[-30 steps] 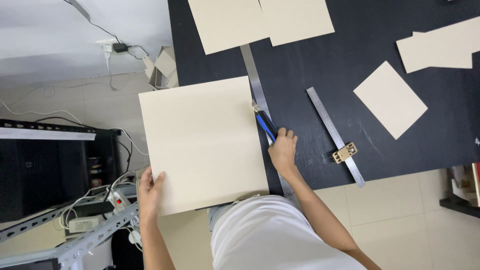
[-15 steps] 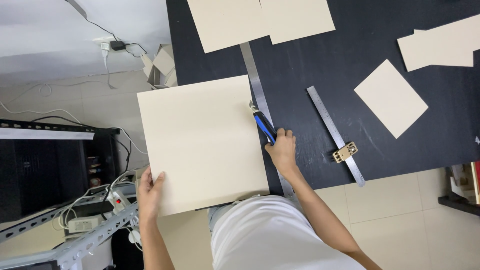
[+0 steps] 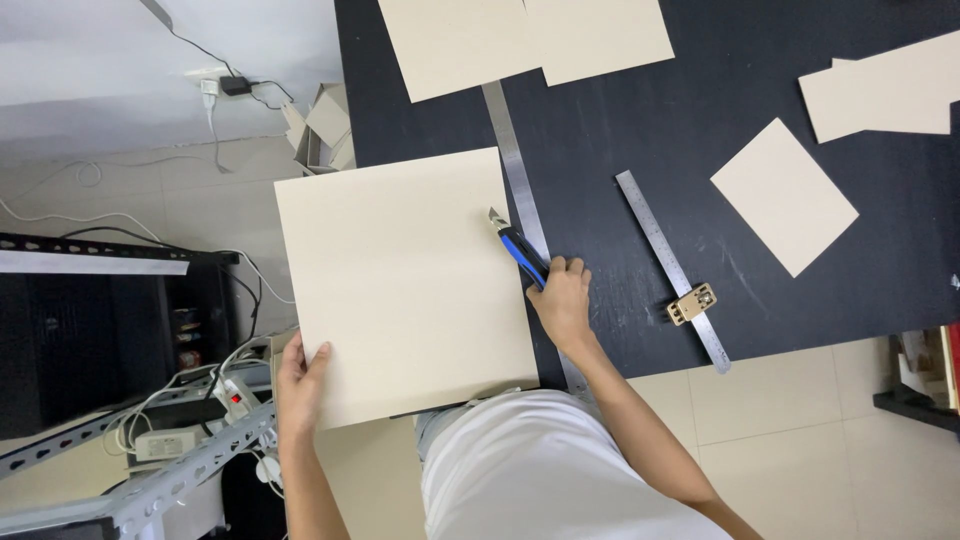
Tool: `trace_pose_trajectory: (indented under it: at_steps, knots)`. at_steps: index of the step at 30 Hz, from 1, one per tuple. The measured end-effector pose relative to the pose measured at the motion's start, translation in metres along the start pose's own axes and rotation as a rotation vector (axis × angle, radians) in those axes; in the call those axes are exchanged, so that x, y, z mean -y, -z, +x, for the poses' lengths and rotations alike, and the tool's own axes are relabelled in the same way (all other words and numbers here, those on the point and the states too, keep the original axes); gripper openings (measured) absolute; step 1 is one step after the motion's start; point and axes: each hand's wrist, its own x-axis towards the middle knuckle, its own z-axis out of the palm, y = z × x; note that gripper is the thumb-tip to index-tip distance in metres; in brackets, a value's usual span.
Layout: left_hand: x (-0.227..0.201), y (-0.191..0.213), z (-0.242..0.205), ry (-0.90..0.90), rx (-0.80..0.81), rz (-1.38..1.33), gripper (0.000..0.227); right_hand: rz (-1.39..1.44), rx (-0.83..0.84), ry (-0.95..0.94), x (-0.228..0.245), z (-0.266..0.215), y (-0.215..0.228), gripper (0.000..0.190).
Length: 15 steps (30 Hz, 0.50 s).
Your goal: Cutting cardboard sheets into smaller pieces using a utility knife and a metal ruler.
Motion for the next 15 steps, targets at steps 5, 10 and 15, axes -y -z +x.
trace_pose_trajectory:
  at_steps: [5,10,15]
  knots:
    - [-0.002,-0.001,-0.002,0.003,0.005,0.000,0.054,0.012,0.011,0.011,-0.006,0.011,-0.006,0.032]
    - [-0.003,0.000,-0.001,0.028,0.008,0.014,0.053,0.009,0.054,-0.024,-0.003,0.020,-0.006,0.037]
    - [-0.012,-0.002,-0.007,0.035,0.009,0.026,0.054,0.023,0.052,-0.036,0.004,0.018,-0.012,0.036]
